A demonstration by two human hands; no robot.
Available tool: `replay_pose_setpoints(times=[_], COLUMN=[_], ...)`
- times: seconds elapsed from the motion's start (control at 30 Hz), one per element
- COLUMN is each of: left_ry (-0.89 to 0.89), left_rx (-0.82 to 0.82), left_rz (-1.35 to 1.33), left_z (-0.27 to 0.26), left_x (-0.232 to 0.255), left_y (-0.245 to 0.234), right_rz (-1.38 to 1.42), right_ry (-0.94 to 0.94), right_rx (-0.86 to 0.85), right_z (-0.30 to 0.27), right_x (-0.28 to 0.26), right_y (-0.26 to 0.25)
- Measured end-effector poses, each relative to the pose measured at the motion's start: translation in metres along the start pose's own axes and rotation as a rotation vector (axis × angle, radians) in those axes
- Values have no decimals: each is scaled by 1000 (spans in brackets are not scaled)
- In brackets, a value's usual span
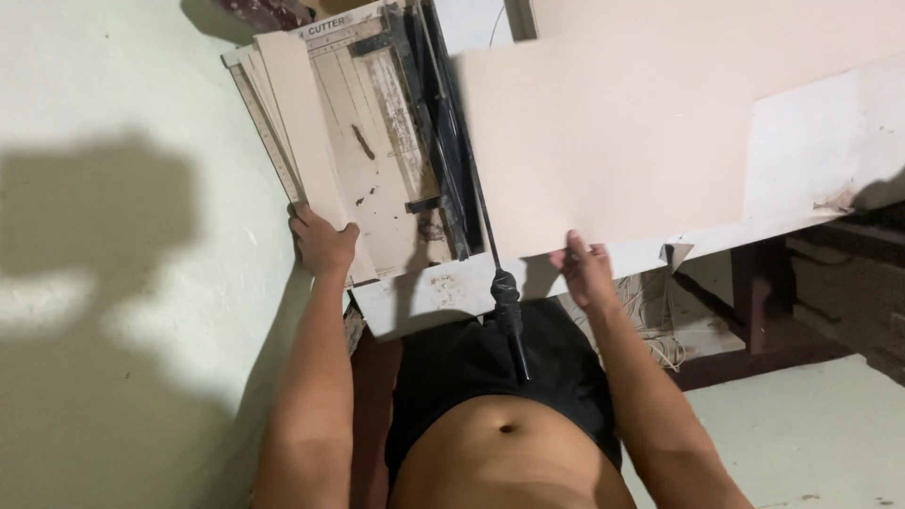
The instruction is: The person uses a paper cutter to trim a stack of large, light-colored paper sheets. They align the paper against the guide, pull down the cutting arm to slice the sheets, and then remove the cut pieces.
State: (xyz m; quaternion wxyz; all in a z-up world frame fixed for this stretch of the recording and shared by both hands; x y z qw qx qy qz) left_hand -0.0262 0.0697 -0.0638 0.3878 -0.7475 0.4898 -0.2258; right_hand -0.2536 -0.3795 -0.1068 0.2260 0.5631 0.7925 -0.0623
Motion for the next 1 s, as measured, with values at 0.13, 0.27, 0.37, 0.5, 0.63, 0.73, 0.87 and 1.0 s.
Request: replay_pose_setpoints(times=[0.13, 0.27, 0.37, 0.5, 0.63, 0.73, 0.87, 1.0], left_ry=[40, 287, 508, 644, 611, 568, 531, 495], left_rx=[238, 388, 165, -30, -118, -157, -176, -214], left_rz=[145, 351, 215, 141, 363, 470, 561, 572], left_z=[-28, -75, -80, -73, -71, -56, -48, -48], left_x=[28, 114, 162, 208, 232, 232, 232, 231], left_y=[-33, -84, -59, -25, -15, 11, 17, 15], right_rz=[-157, -192, -285, -315, -371, -511, -1450, -1583], right_ry=[-5, -61, -96, -81, -70, -24, 99, -271], right_rx=[-90, -147, -167, -162, -174, -160, -244, -392], right_z=[17, 15, 3, 4, 7, 8, -62, -197], right_x=[23, 3, -15, -16, -16, -17, -27, -50], right_y=[19, 58, 88, 99, 99, 97, 137, 204])
Point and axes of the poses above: each hand's wrist, its own z-axis towards the middle knuckle, its own y-axis out of the palm, x = y × z, the point moved 8 cm from there along z, towards the middle knuckle, and after that the axes turned 11 degrees about z, right-handed, at the moved point
